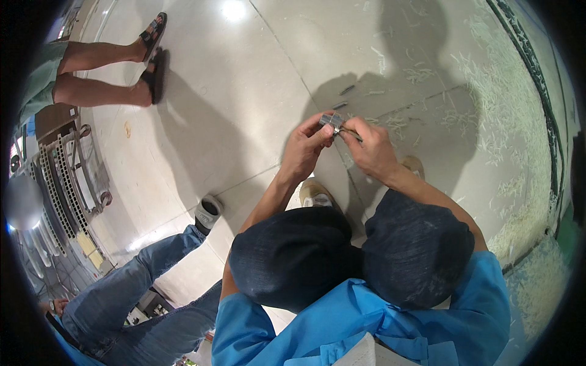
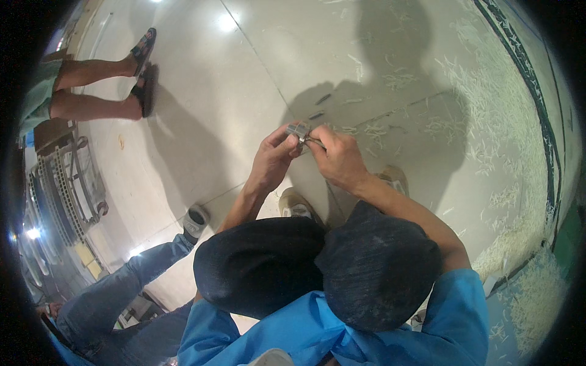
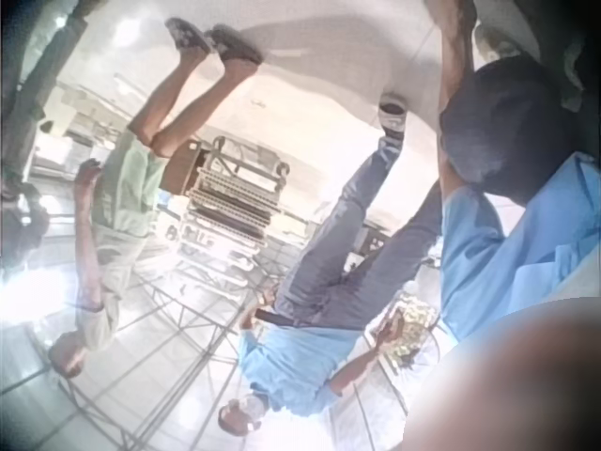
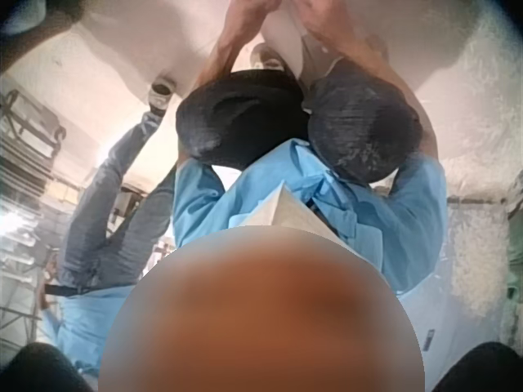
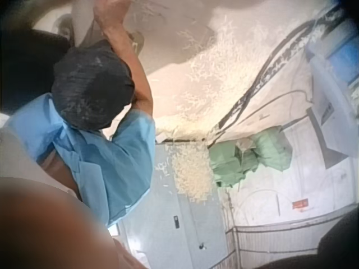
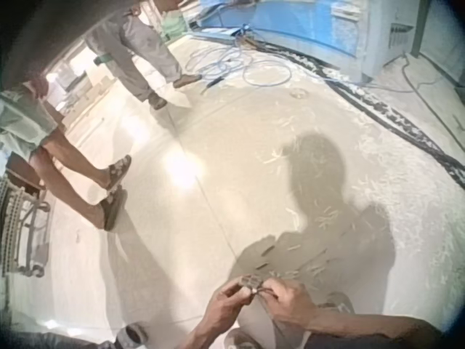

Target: The person assembles small metal components on the floor, then installs the assembled part into a machine. They handle a cylindrical metal part, a small tool, and a larger metal assembly, using both hands to fit and secure the components.

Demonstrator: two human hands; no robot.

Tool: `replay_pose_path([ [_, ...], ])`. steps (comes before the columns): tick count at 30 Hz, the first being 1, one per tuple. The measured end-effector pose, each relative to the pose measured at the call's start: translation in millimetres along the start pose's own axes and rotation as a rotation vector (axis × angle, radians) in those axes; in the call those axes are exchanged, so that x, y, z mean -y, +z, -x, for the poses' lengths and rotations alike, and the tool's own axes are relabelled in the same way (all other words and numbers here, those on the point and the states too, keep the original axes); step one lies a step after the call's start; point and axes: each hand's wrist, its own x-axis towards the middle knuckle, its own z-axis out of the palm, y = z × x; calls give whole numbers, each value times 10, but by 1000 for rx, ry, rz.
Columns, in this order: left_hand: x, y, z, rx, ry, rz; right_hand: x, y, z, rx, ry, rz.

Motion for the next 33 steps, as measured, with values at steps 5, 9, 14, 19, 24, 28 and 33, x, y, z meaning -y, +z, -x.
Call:
replay_pose_path([
  [5,0,6,25,-1,-7,-71,-34,24,31,11,32,-5],
  [9,-10,14,49,-4,11,-134,-71,46,57,17,43,-23],
  [14,-48,103,80,-73,156,-212,-136,50,-21,24,-19,-91],
  [19,-130,142,109,-138,479,-687,-194,69,-119,47,-113,-127],
  [24,-145,137,119,-146,601,-937,-306,113,-121,95,-111,-136],
  [28,-153,163,121,-144,703,-973,-369,140,-64,108,-51,-166],
  [33,-174,188,117,-134,744,-1001,-388,157,-60,112,-52,-193],
])
